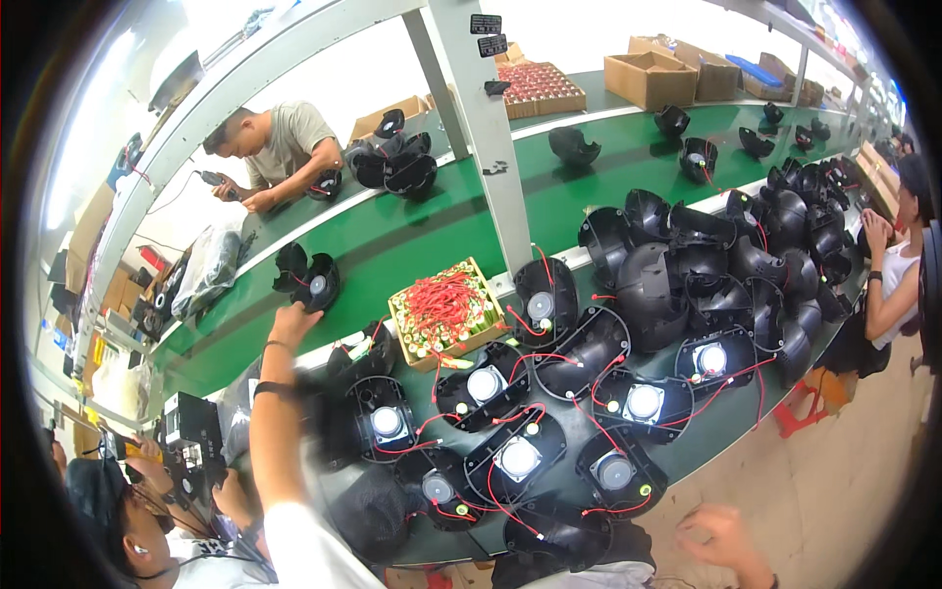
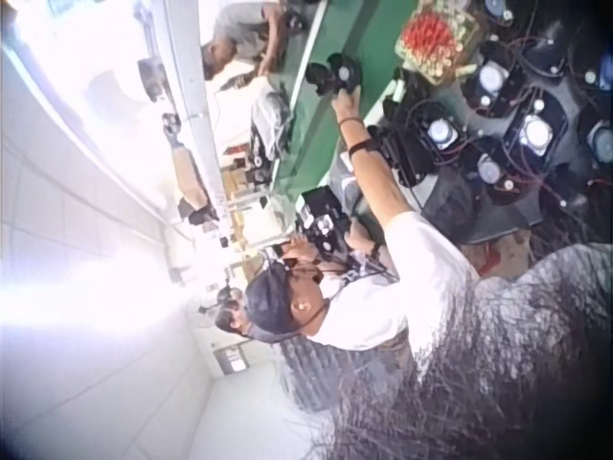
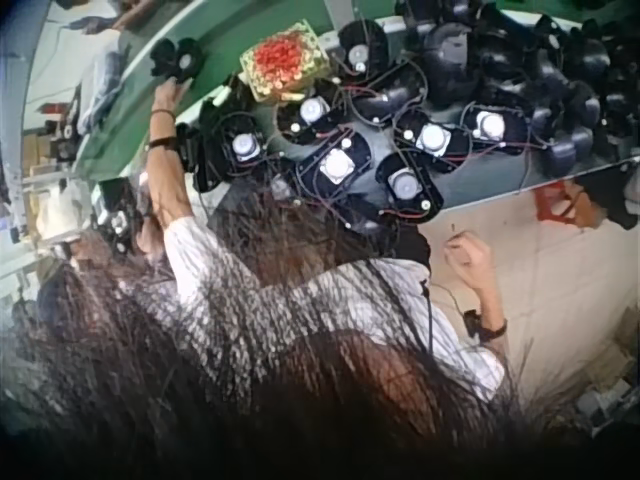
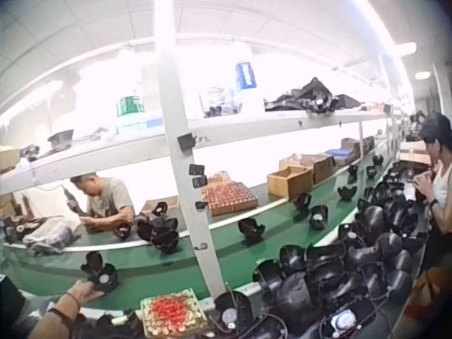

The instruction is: Assembling small speakers into black plastic housings on a factory production line.

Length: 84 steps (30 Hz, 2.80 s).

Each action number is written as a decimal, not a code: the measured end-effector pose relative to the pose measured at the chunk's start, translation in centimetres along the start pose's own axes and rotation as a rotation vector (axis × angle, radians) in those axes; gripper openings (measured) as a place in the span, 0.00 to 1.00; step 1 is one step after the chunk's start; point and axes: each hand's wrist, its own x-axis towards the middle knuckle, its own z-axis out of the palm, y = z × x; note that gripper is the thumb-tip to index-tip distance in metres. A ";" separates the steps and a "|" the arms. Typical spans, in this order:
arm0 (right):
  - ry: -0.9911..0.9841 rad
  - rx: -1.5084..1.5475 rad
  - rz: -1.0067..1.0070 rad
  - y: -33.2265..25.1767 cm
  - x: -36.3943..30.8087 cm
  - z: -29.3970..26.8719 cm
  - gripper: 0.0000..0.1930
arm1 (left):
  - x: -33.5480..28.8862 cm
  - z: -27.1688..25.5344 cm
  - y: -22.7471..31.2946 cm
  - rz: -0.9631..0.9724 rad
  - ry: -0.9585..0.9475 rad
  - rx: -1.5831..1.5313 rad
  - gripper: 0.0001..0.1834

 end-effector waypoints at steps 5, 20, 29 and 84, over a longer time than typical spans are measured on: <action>-0.064 -0.224 0.020 -7.3 6.8 -7.6 0.08 | 0.3 14.1 19.2 -0.467 -0.040 -0.785 0.17; -0.253 0.404 -0.302 -16.1 17.6 4.6 0.60 | -35.8 2.1 52.7 -0.363 -0.202 -0.855 0.31; -0.269 0.466 -0.387 -16.2 15.2 8.6 0.42 | -44.5 10.7 53.3 -0.248 0.313 -1.620 0.35; -0.247 -0.528 -0.247 -14.0 46.2 18.1 0.14 | -51.2 13.3 43.8 -0.690 0.292 -2.042 0.36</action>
